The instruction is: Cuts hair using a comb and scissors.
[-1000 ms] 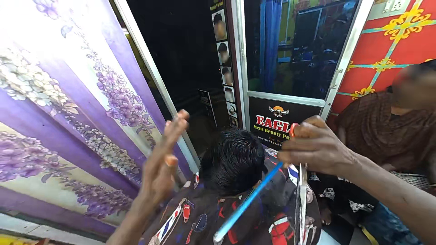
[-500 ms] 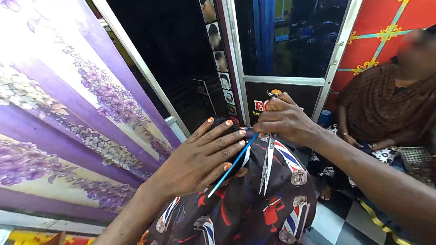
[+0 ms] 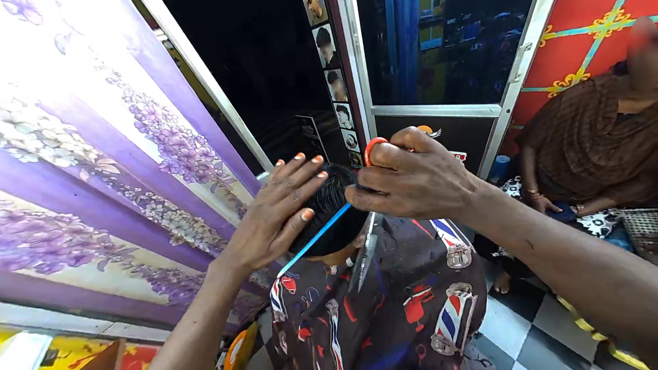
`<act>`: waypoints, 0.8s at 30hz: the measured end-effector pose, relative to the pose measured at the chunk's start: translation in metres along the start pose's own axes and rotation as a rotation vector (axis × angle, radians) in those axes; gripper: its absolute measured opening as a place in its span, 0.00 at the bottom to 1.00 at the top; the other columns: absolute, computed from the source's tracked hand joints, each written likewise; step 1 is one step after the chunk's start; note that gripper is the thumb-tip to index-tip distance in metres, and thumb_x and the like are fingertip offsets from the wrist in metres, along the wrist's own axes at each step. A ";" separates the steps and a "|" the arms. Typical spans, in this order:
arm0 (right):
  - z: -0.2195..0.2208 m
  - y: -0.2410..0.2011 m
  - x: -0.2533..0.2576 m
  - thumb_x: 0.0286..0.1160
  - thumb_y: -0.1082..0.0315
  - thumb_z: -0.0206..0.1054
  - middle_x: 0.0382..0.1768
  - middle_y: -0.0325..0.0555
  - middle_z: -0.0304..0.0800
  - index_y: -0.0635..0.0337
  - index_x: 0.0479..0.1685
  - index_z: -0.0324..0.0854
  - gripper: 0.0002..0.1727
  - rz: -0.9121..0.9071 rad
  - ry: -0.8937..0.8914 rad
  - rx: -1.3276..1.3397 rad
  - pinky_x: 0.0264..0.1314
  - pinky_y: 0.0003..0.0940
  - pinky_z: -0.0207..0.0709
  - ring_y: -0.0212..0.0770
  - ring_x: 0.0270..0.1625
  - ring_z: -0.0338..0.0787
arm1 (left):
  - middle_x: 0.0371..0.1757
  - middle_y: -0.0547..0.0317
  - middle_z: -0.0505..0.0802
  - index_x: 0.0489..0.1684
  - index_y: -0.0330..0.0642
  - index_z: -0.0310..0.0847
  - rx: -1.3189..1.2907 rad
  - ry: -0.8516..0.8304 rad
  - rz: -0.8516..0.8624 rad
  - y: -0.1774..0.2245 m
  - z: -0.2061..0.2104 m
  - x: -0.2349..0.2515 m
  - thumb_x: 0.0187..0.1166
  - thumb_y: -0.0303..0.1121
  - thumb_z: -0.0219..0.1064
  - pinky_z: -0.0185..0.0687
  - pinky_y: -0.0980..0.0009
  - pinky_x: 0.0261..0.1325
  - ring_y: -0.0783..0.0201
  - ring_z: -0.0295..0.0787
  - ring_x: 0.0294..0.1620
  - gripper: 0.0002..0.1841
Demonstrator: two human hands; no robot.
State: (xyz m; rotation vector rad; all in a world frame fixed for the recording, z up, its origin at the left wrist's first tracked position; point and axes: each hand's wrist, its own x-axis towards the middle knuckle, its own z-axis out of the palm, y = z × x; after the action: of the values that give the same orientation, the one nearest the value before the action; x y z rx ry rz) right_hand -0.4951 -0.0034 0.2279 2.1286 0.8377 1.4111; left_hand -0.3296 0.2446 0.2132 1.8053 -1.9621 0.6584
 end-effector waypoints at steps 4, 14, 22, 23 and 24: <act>0.006 -0.001 -0.042 0.86 0.76 0.54 0.30 0.43 0.81 0.53 0.48 0.86 0.13 -0.009 -0.009 -0.028 0.53 0.42 0.63 0.46 0.40 0.77 | 0.90 0.55 0.71 0.84 0.46 0.74 0.088 -0.025 0.074 0.009 0.018 -0.002 0.94 0.48 0.41 0.45 0.44 0.95 0.50 0.55 0.94 0.28; -0.021 -0.164 -0.097 0.89 0.48 0.57 0.33 0.29 0.89 0.44 0.45 0.89 0.17 1.131 0.104 0.666 0.52 0.34 0.80 0.27 0.41 0.85 | 0.66 0.71 0.88 0.77 0.55 0.71 -0.501 0.979 -0.563 0.087 0.054 -0.117 0.86 0.67 0.44 0.79 0.65 0.70 0.67 0.85 0.66 0.33; -0.066 -0.244 -0.060 0.90 0.52 0.57 0.43 0.40 0.96 0.54 0.49 0.90 0.20 1.284 -0.203 0.945 0.49 0.42 0.90 0.36 0.44 0.95 | 0.52 0.60 0.97 0.56 0.53 0.87 -1.228 0.778 -0.427 0.196 0.117 -0.112 0.93 0.51 0.47 0.73 0.55 0.83 0.58 0.91 0.64 0.21; -0.076 -0.231 -0.073 0.89 0.46 0.56 0.39 0.37 0.96 0.52 0.48 0.90 0.22 1.342 -0.295 0.807 0.37 0.43 0.90 0.35 0.36 0.94 | 0.42 0.62 0.97 0.55 0.54 0.88 -1.223 0.881 -0.509 0.189 0.103 -0.114 0.92 0.50 0.51 0.86 0.58 0.71 0.61 0.96 0.50 0.19; -0.089 -0.217 -0.089 0.86 0.43 0.58 0.33 0.37 0.95 0.51 0.46 0.89 0.23 1.405 -0.416 0.676 0.30 0.48 0.88 0.38 0.30 0.93 | 0.31 0.68 0.93 0.54 0.55 0.87 -1.171 0.939 -0.623 0.177 0.090 -0.120 0.90 0.51 0.54 0.93 0.65 0.50 0.68 0.94 0.34 0.17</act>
State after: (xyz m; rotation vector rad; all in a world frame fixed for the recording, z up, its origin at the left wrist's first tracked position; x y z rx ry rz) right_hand -0.6557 0.0930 0.0602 3.6317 -0.6624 1.0624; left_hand -0.4927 0.2997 0.0576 0.9261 -0.7268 0.0228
